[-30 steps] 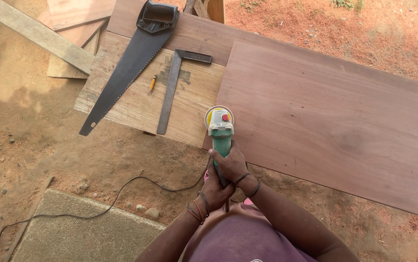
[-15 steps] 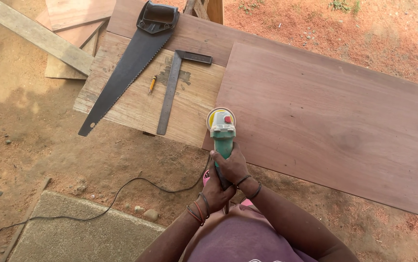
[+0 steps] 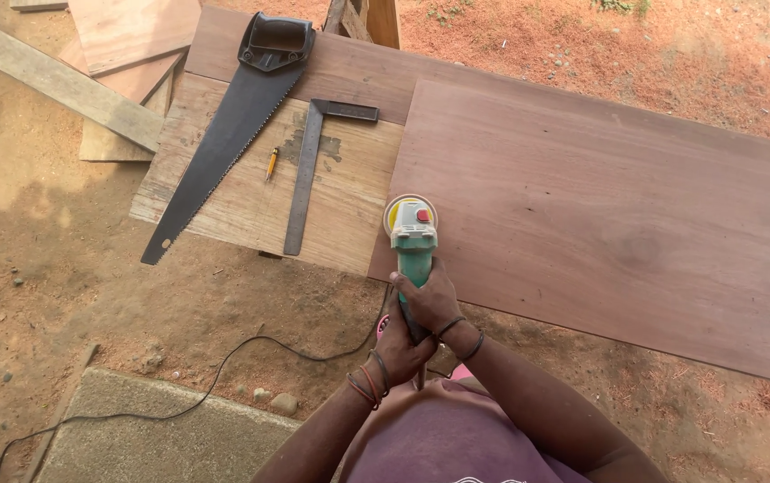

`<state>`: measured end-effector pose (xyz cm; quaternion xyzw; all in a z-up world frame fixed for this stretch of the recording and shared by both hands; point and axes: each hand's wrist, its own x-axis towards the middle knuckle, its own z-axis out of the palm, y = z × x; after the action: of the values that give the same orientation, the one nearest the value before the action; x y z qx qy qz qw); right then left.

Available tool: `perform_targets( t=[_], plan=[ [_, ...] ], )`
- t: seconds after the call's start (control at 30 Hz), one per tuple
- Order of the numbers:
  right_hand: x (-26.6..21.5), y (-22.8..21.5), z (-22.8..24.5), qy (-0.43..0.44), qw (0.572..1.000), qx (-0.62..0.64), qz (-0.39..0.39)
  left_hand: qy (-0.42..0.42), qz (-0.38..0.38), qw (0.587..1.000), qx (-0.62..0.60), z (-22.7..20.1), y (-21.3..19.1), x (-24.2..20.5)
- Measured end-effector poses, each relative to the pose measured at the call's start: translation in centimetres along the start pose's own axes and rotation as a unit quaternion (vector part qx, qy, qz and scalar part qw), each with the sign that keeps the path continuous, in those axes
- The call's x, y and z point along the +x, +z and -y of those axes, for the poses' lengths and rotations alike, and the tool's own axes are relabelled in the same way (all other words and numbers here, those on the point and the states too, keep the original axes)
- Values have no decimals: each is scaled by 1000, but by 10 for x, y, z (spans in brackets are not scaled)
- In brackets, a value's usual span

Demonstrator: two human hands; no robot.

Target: Sand a large wooden board using an electric power sander.

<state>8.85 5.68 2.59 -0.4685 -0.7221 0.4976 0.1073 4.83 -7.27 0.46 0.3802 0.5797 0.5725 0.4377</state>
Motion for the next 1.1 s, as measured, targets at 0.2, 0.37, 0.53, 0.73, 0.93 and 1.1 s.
perform_targets(
  t=[0.2,0.37,0.53,0.73,0.93,1.1],
  plan=[
    [1,-16,-2,51,998,-5,-30,-103,39,993,48,15,13,7],
    [8,8,2,6,1000,4,-2,-64,-20,997,31,0,-7,2],
    [11,1,0,4,1000,0,-10,-110,-5,993,35,-9,-4,11],
    [4,-53,-27,39,997,2,-66,-99,62,992,57,0,42,29],
    [-13,-120,-84,70,987,22,-141,-91,139,983,82,6,117,48],
    [-37,-185,-125,90,978,58,-178,-92,187,977,45,12,190,58]
  ],
)
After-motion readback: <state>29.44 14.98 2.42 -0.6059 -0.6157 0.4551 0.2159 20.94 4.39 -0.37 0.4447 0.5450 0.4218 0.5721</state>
